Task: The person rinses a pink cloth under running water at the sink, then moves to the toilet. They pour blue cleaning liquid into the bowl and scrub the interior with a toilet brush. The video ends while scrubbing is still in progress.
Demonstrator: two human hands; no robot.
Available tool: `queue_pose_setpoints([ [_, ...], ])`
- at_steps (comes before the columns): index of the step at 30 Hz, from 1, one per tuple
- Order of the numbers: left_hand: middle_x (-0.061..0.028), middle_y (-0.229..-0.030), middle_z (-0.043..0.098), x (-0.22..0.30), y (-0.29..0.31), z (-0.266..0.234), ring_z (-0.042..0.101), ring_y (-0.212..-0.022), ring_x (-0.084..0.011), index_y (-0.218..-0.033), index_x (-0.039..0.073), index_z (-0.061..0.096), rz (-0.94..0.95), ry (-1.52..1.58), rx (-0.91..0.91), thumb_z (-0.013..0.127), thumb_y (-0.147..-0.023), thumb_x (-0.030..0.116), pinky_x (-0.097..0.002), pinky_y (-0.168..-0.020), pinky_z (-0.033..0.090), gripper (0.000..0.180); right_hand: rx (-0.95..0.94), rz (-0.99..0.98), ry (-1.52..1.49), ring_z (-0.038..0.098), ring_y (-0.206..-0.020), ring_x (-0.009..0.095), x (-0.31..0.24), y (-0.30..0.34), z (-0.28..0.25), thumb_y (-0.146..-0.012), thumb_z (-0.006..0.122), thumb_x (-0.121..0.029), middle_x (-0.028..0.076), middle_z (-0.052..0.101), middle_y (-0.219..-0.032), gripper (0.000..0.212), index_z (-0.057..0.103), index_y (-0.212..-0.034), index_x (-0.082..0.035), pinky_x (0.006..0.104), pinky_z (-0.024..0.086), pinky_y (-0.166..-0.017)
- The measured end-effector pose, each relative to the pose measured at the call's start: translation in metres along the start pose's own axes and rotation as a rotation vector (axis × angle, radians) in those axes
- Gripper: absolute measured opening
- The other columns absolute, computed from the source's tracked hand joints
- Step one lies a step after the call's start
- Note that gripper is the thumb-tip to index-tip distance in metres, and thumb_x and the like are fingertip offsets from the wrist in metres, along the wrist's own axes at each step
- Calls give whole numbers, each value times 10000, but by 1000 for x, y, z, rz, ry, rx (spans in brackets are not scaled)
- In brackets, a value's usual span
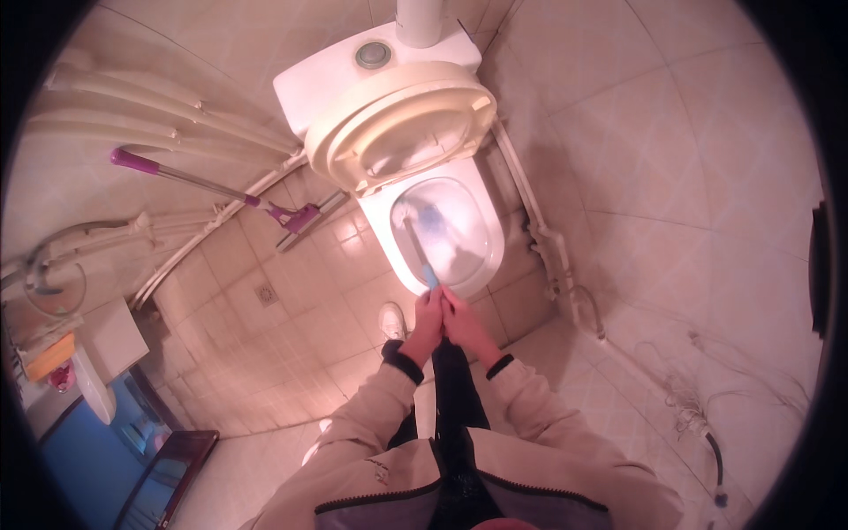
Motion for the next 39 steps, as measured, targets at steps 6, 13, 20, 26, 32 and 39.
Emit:
queue_pose_setpoints([
  [6, -47, -856, 617, -31, 20, 8, 594, -747, -141, -1009, -16, 606, -103, 200, 38, 511, -986, 230, -273, -638, 484, 265, -36, -184, 187, 679, -816, 302, 22, -2, -15, -982, 463, -221, 218, 676, -964, 428, 479, -1380, -65, 406, 524, -705],
  [13, -84, -729, 627, 6, -55, 78, 612, -674, -187, -925, -46, 623, 153, -476, -79, 498, -967, 237, -313, -613, 491, 312, 88, 109, -332, 472, -447, 89, -3, -52, -70, -1001, 474, -240, 47, 578, -705, 360, 553, -1315, -81, 257, 358, -385],
  [20, -98, -734, 632, -14, -40, 60, 619, -674, -197, -947, -34, 625, 198, -673, -43, 503, -967, 250, -335, -600, 496, 310, 233, -34, -546, 471, -504, 62, 10, -15, -35, -1009, 473, -209, 13, 548, -687, 348, 554, -1306, -47, 232, 375, -430],
  [26, -51, -808, 629, -13, -2, -5, 587, -710, -138, -963, -4, 638, 157, -299, 64, 499, -985, 251, -297, -641, 480, 291, -40, -58, 27, 627, -674, 229, 8, -13, -10, -994, 466, -209, 160, 629, -776, 394, 507, -1333, -13, 348, 486, -592],
  [32, -34, -1033, 624, -86, 33, 6, 601, -904, -134, -1180, 56, 585, -274, 17, -160, 464, -995, 270, -284, -776, 491, 308, -8, -155, 354, 614, -610, 242, 105, 2, -53, -973, 456, -184, 182, 636, -802, 368, 538, -1280, 2, 371, 504, -582],
  [39, -43, -1041, 627, -1, -99, 7, 583, -914, -142, -1143, 69, 609, -75, -112, -237, 456, -991, 333, -304, -765, 462, 341, 17, -34, 116, 643, -604, 310, 82, -179, -21, -964, 441, -219, 198, 653, -748, 291, 621, -1073, -18, 408, 496, -529],
])
Point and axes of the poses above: each hand's wrist, its own y-axis away from the middle knuckle, its own z-axis out of the palm, x = y × z, the point moved 1 cm from there along -y, towards the middle knuckle
